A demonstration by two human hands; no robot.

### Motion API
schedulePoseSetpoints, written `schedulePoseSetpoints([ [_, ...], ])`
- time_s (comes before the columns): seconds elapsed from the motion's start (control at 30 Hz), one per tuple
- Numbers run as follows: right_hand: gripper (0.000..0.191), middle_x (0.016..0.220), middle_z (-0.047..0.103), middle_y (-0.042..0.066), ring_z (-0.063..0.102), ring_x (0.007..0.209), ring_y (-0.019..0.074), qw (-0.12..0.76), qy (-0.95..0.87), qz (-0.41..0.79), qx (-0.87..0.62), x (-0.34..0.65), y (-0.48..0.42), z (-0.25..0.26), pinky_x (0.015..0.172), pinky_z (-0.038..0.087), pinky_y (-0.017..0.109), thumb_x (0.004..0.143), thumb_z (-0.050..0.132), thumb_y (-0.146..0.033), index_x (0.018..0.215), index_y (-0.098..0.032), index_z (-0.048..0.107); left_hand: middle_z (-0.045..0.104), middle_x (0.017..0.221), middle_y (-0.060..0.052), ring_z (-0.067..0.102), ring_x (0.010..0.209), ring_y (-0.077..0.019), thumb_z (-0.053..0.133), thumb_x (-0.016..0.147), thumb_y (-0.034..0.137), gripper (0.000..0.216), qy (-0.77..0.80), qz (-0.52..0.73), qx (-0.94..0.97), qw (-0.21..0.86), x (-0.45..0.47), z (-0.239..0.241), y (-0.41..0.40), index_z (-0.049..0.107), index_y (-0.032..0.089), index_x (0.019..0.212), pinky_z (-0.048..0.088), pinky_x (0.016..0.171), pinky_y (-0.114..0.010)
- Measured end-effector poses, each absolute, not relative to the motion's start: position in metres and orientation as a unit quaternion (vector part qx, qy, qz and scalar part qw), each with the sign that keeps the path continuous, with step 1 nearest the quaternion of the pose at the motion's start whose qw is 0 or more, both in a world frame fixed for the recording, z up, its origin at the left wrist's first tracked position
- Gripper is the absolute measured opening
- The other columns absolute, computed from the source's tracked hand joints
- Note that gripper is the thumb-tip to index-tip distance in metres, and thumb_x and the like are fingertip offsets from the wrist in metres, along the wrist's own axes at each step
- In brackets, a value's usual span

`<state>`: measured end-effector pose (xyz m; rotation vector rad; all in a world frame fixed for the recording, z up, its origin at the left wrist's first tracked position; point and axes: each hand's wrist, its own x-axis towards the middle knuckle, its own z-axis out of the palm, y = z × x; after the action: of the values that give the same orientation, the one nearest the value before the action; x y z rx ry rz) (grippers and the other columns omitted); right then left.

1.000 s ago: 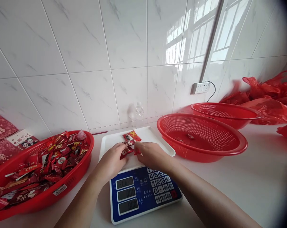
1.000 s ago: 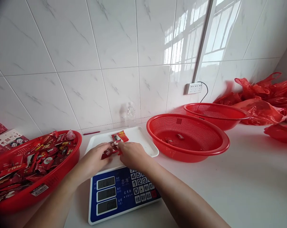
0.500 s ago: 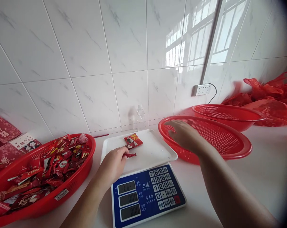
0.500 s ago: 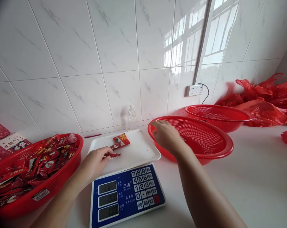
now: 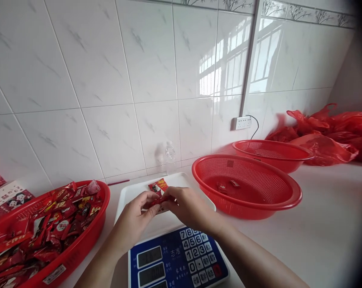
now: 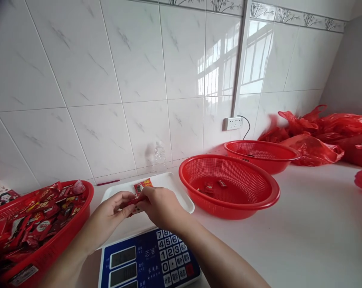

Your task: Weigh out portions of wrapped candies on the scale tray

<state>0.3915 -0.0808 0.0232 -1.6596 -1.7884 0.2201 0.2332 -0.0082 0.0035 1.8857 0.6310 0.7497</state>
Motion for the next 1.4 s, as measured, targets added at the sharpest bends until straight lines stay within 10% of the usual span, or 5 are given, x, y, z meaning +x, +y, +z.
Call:
schedulePoseSetpoints([
  [0.53,0.013,0.069,0.064,-0.001,0.05,0.06,0.0102,0.365,-0.68,0.124,-0.624,0.406,-0.081,0.022,0.051,0.032,0.021,0.082,0.057,-0.03,0.075,-0.02,0.062,0.067,0.089,-0.003,0.062,0.087,-0.018,0.052,0.084,0.042,0.025,0.284,0.319,0.782,0.454,0.24,0.002,-0.01,0.061,0.02,0.093,0.049,0.08,-0.029],
  [0.9,0.019,0.068,0.064,0.002,0.053,0.06,0.0144,0.337,-0.582,-0.047,-0.739,0.436,-0.087,0.04,0.051,0.028,0.024,0.083,0.054,-0.035,0.075,-0.02,0.06,0.053,0.13,-0.006,0.047,0.122,-0.0244,0.045,0.088,0.038,0.028,0.303,0.336,0.888,0.08,0.237,-0.017,0.004,0.061,0.027,0.107,0.043,0.099,-0.043],
  [1.17,0.019,0.087,0.067,0.007,0.058,0.078,0.0247,0.256,-0.416,-0.135,-0.862,0.499,-0.097,0.044,0.055,0.036,0.03,0.084,0.05,-0.035,0.089,-0.021,0.062,0.045,0.137,-0.009,0.04,0.129,-0.0263,0.042,0.089,0.035,0.034,0.311,0.194,0.924,0.105,0.231,-0.02,0.003,0.064,0.022,0.112,0.034,0.106,-0.042],
  [1.4,0.026,0.106,0.066,0.008,0.06,0.096,0.0209,0.34,-0.657,-0.081,-0.668,0.451,-0.079,0.023,0.085,0.045,0.035,0.083,0.058,-0.026,0.108,-0.018,0.062,0.05,0.134,-0.007,0.045,0.124,-0.0222,0.046,0.087,0.031,0.036,0.294,0.205,0.916,0.181,0.231,-0.015,0.002,0.058,0.022,0.12,0.032,0.107,-0.038],
])
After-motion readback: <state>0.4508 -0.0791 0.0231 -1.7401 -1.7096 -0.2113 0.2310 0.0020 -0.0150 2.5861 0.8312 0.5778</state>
